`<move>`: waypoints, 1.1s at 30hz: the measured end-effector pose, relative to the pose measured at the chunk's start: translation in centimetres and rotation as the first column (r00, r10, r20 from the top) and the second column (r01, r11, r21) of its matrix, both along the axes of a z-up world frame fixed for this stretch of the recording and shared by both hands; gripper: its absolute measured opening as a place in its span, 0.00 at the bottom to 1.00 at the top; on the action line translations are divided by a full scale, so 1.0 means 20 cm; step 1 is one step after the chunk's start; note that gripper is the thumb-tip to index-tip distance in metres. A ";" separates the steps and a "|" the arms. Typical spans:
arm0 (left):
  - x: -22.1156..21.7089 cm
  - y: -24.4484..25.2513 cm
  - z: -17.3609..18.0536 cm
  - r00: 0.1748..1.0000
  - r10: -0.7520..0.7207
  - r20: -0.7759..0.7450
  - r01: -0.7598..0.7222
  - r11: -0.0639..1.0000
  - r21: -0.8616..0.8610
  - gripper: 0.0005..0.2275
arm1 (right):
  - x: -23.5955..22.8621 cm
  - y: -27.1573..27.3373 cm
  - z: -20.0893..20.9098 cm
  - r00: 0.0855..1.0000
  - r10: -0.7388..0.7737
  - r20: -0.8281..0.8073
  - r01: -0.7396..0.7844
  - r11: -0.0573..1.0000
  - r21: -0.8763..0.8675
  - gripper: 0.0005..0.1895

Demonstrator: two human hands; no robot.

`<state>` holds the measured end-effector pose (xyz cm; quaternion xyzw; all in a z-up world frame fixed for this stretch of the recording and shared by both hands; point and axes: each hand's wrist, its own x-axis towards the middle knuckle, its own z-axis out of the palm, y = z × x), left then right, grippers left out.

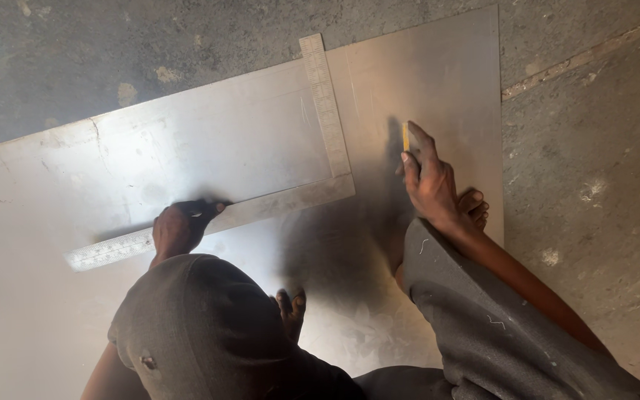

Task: The person sits on the floor and uses a try square and a pencil to draw straight lines on a large metal sheet. They repeatedly reposition the square to mark multiple parallel and perpendicular lines across the surface.

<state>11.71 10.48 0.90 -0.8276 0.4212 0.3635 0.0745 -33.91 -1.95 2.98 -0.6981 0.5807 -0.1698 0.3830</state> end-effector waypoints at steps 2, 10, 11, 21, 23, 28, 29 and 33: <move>0.03 0.02 -0.01 1.000 -0.016 0.015 0.016 1.000 -0.021 0.19 | 0.03 -0.03 0.04 0.999 0.030 -0.016 -0.031 0.999 -0.009 0.28; 0.04 0.06 -0.07 0.998 -0.056 0.041 0.062 0.989 -0.137 0.17 | 0.10 -0.04 0.03 0.991 0.113 -0.073 -0.115 0.993 -0.030 0.26; 0.04 0.06 -0.07 0.998 -0.053 0.035 0.057 0.991 -0.117 0.17 | 0.10 -0.04 0.03 0.989 0.118 -0.095 -0.122 0.992 -0.040 0.23; 0.01 -0.04 0.00 0.998 -0.047 0.051 0.049 0.999 -0.024 0.22 | 0.29 -0.24 0.01 0.925 0.215 -0.312 -0.301 0.918 -0.259 0.23; -0.01 -0.06 0.03 0.999 -0.029 0.039 0.027 0.999 0.043 0.23 | 0.33 -0.31 0.00 0.936 0.231 -0.266 -0.325 0.860 -0.394 0.27; -0.03 -0.08 0.06 0.997 -0.067 -0.032 0.068 0.997 0.046 0.22 | 0.43 -0.47 -0.04 0.897 0.250 -0.363 -0.349 0.906 -0.239 0.33; -0.03 -0.08 0.06 0.997 -0.065 -0.035 0.067 0.996 0.062 0.21 | 0.44 -0.50 -0.04 0.890 0.265 -0.371 -0.358 0.910 -0.208 0.33; -0.03 -0.09 0.07 0.998 -0.046 -0.044 0.050 0.995 0.090 0.21 | 0.51 -0.59 -0.06 0.879 0.288 -0.380 -0.351 0.930 -0.108 0.33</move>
